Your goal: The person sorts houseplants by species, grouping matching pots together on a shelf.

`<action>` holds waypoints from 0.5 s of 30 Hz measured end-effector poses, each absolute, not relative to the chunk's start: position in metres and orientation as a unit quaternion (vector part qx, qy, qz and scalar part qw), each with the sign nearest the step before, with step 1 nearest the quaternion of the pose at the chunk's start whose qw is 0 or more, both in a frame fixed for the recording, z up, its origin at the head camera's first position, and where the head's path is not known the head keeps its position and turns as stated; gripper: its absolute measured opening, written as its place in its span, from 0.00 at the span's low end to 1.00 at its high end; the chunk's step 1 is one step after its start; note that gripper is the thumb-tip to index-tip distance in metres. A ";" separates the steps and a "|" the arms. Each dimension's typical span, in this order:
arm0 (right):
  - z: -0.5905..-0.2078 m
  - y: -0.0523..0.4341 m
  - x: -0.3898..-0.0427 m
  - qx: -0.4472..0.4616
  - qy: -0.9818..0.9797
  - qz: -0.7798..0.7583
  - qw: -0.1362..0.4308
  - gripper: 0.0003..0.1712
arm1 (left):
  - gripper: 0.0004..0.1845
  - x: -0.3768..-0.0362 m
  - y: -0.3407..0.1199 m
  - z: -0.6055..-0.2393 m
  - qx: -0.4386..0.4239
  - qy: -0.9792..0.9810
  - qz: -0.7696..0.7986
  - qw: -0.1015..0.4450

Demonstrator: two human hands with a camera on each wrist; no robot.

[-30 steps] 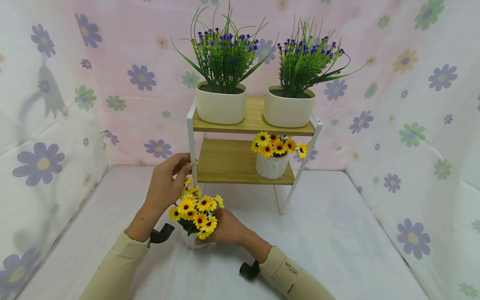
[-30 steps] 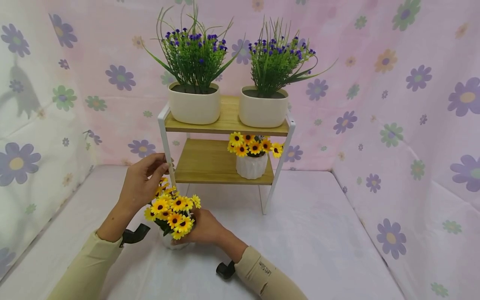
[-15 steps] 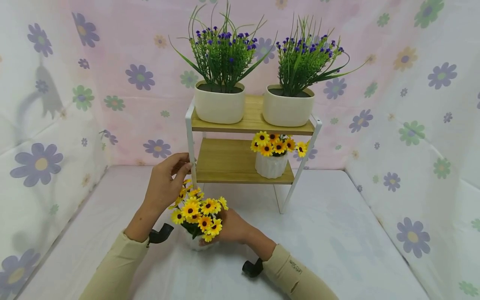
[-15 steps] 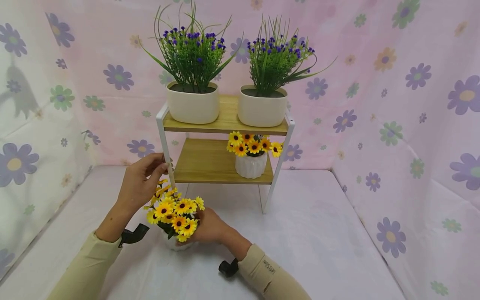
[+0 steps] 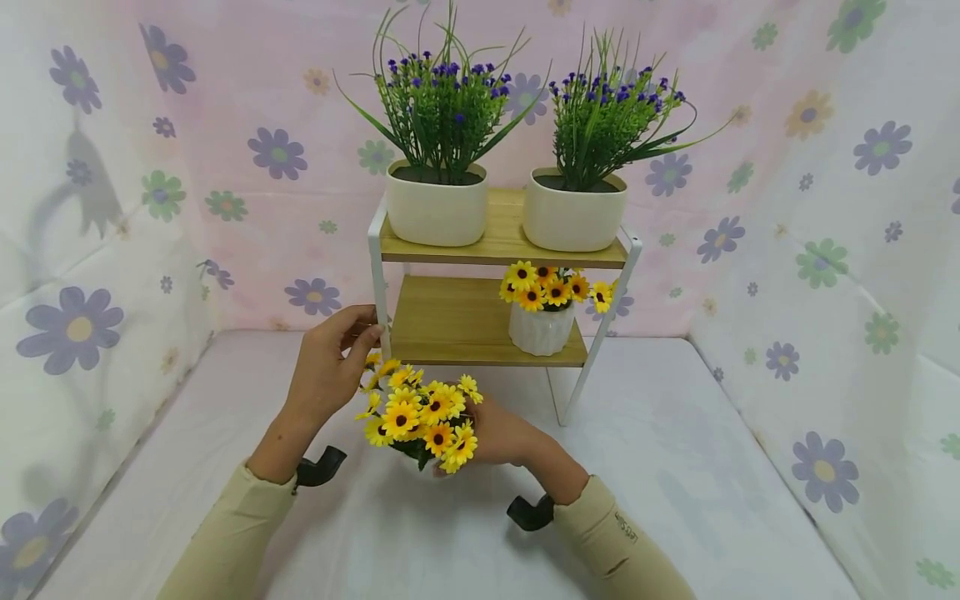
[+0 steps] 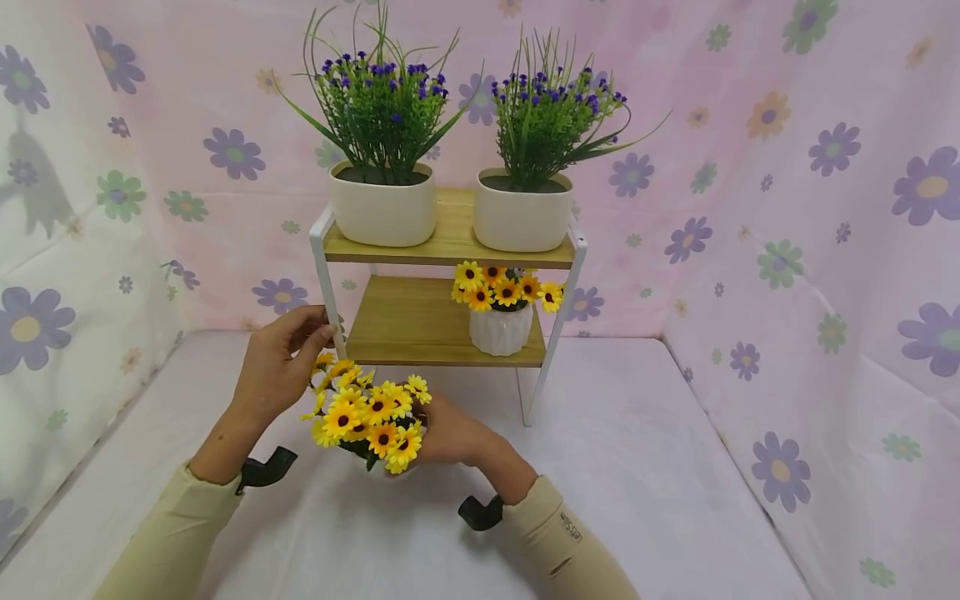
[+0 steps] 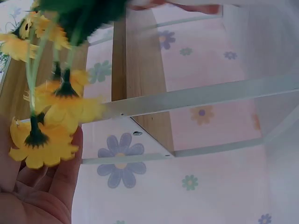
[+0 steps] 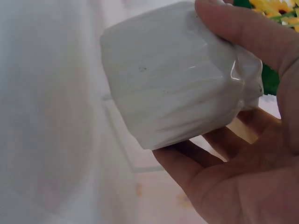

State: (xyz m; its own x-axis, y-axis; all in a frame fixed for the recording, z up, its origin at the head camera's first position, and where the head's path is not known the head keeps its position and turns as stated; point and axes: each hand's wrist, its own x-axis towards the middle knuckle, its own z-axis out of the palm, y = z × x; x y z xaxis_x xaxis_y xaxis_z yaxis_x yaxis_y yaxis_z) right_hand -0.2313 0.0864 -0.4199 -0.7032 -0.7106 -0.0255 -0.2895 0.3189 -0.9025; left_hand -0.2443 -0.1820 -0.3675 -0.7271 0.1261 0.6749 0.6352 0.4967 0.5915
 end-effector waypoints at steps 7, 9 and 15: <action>-0.390 0.108 -0.226 -0.335 0.776 -0.499 0.192 0.47 | 0.13 -0.244 -0.182 -0.367 -0.224 -0.825 -0.427 0.293; -0.384 0.111 -0.224 -0.332 0.772 -0.513 0.179 0.48 | 0.13 -0.244 -0.183 -0.367 -0.225 -0.825 -0.429 0.292; -0.370 0.115 -0.222 -0.308 0.760 -0.557 0.133 0.47 | 0.13 -0.243 -0.183 -0.367 -0.222 -0.826 -0.430 0.288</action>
